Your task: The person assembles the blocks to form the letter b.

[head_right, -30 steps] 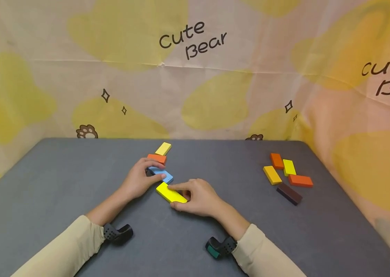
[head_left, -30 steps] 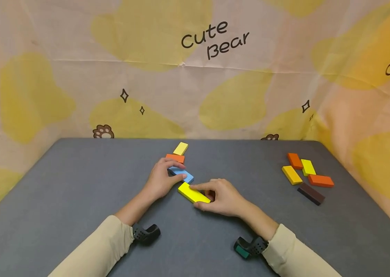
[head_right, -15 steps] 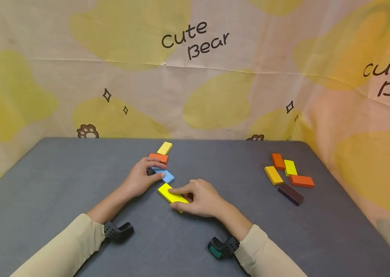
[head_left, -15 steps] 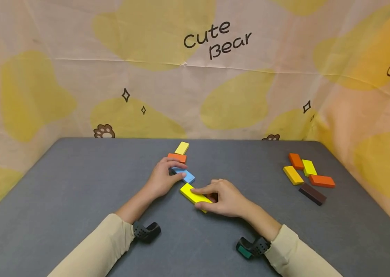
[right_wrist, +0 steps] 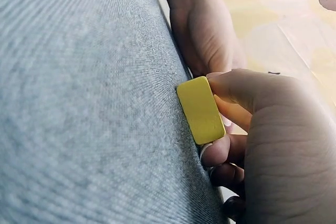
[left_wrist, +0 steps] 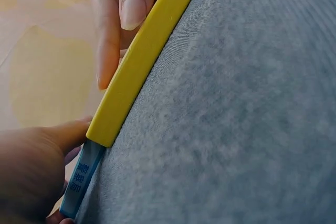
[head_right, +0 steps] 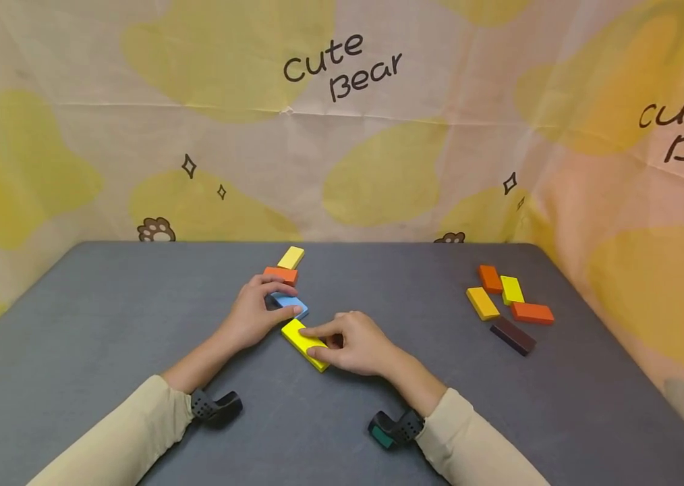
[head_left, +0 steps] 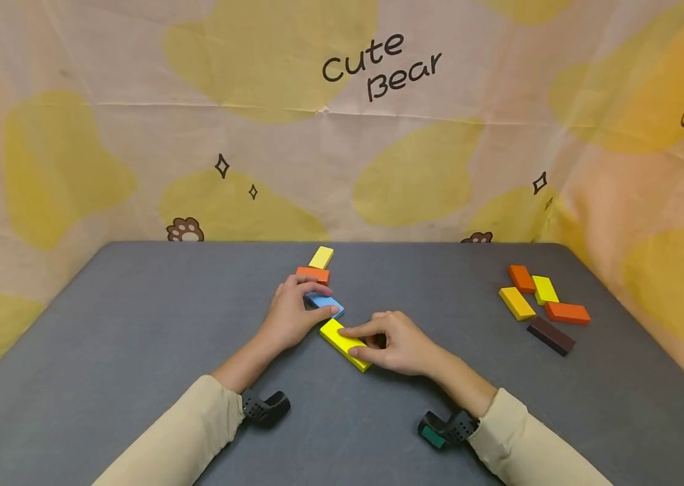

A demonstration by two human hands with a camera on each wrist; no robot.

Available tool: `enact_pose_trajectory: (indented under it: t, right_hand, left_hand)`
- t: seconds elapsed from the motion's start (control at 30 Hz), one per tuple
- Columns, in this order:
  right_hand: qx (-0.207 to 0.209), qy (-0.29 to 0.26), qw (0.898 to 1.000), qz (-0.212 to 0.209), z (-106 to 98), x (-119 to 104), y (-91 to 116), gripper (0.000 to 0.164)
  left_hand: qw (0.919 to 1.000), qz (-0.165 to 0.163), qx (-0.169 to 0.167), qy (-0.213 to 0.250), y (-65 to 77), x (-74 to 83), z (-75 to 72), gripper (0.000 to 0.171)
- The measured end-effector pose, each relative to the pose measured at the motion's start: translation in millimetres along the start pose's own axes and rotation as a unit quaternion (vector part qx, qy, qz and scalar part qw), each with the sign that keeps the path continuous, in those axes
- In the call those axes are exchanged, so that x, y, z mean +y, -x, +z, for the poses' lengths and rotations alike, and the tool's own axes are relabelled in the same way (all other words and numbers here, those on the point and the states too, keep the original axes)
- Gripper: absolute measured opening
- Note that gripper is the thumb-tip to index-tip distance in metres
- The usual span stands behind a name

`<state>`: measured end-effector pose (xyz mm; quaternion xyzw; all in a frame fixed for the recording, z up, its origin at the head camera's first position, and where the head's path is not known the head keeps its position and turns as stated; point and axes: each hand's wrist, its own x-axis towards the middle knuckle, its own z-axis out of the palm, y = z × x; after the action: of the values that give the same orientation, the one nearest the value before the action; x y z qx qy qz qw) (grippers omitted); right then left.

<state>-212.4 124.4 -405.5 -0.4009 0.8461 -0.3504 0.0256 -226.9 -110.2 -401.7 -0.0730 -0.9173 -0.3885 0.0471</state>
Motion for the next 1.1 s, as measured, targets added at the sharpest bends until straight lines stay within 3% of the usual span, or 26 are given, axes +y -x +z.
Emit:
enact_pose_trajectory:
  t: [0.23,0.57,0.93,1.1]
  right_hand:
    - [-0.006,-0.013,1.0,0.021,-0.4,-0.3,2.1,0.036]
    - [0.001,-0.011,1.0,0.027,-0.5,-1.3,-2.3,0.035]
    - [0.029,0.014,0.999,0.006,0.8,-2.2,-4.3,0.028]
    - [0.033,0.023,0.999,0.002,0.1,-4.1,-4.3,0.026]
  left_hand:
    - [0.9997,0.001,-0.017,0.02,-1.1,0.8,-1.5,0.032]
    - [0.9996,0.008,-0.021,0.015,-2.0,-3.3,-6.0,0.031]
    - [0.9995,0.015,-0.026,0.013,-0.5,-4.8,-6.9,0.029]
    - [0.999,0.025,-0.036,-0.008,0.4,-4.3,-5.6,0.029]
